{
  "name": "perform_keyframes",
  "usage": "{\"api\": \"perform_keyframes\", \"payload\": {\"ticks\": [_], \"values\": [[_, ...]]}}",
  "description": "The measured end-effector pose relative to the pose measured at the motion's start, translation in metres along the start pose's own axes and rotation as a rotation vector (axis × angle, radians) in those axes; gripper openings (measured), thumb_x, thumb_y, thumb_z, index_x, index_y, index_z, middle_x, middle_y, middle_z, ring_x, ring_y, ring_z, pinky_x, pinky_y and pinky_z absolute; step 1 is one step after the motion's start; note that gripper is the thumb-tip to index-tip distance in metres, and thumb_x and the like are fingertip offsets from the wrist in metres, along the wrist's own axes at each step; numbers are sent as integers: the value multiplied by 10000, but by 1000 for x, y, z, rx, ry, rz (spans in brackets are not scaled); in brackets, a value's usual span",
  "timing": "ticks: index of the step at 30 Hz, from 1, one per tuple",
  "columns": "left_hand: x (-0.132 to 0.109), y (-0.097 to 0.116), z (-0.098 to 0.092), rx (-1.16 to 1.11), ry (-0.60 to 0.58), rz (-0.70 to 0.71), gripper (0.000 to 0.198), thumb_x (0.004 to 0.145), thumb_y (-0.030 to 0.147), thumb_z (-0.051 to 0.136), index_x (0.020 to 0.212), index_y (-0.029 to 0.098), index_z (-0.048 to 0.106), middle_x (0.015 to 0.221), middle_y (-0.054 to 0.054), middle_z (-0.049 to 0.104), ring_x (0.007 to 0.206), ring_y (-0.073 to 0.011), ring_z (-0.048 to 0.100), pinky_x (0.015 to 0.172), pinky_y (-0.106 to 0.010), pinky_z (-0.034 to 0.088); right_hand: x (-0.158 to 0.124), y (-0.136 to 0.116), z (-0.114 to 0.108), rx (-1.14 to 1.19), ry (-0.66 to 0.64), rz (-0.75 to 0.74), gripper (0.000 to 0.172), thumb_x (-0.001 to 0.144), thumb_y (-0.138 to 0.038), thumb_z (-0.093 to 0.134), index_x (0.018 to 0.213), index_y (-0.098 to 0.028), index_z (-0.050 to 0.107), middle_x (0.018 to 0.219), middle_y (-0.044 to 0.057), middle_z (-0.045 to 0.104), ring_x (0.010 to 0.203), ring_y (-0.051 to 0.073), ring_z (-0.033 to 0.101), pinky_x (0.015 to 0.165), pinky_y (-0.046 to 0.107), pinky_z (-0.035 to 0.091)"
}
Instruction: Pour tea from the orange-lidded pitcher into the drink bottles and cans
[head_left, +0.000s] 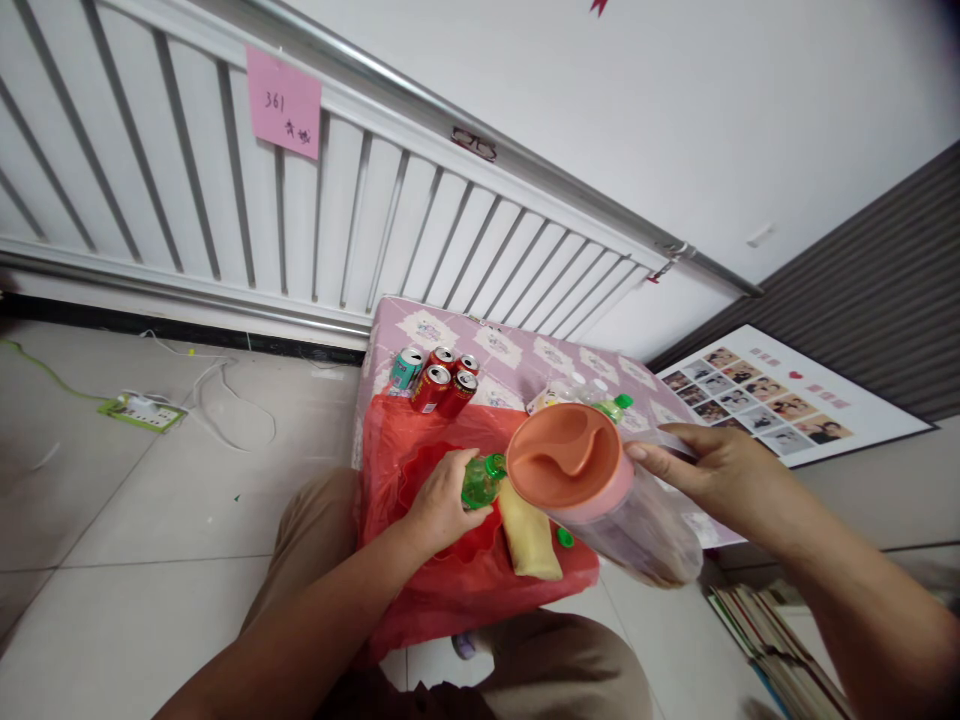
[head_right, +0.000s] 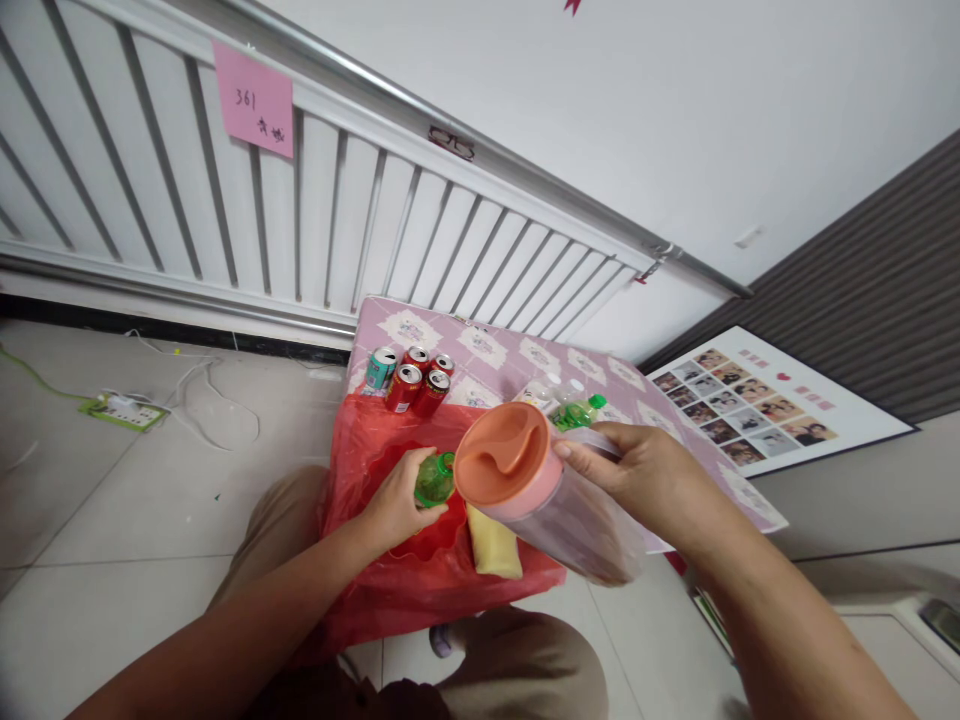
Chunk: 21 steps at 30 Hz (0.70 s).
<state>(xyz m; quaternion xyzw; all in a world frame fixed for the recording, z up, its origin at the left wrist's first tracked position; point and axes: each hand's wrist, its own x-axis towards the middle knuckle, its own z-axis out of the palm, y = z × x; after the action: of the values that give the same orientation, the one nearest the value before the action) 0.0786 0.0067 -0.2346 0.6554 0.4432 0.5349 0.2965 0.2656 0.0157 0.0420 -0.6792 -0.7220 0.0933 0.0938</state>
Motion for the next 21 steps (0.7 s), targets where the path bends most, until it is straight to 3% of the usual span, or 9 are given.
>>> {"api": "perform_keyframes", "payload": {"ticks": [21], "values": [[-1,-1,0,-18,-1,-11,795,685,185,788,1361,205,371,1314,-148,542,1263,-311,545,1057,-502,475,1,2,0,1,4,19,633,615,-773,593,741,-174,752,690,51,729,687,277,646,579,318,467]]}}
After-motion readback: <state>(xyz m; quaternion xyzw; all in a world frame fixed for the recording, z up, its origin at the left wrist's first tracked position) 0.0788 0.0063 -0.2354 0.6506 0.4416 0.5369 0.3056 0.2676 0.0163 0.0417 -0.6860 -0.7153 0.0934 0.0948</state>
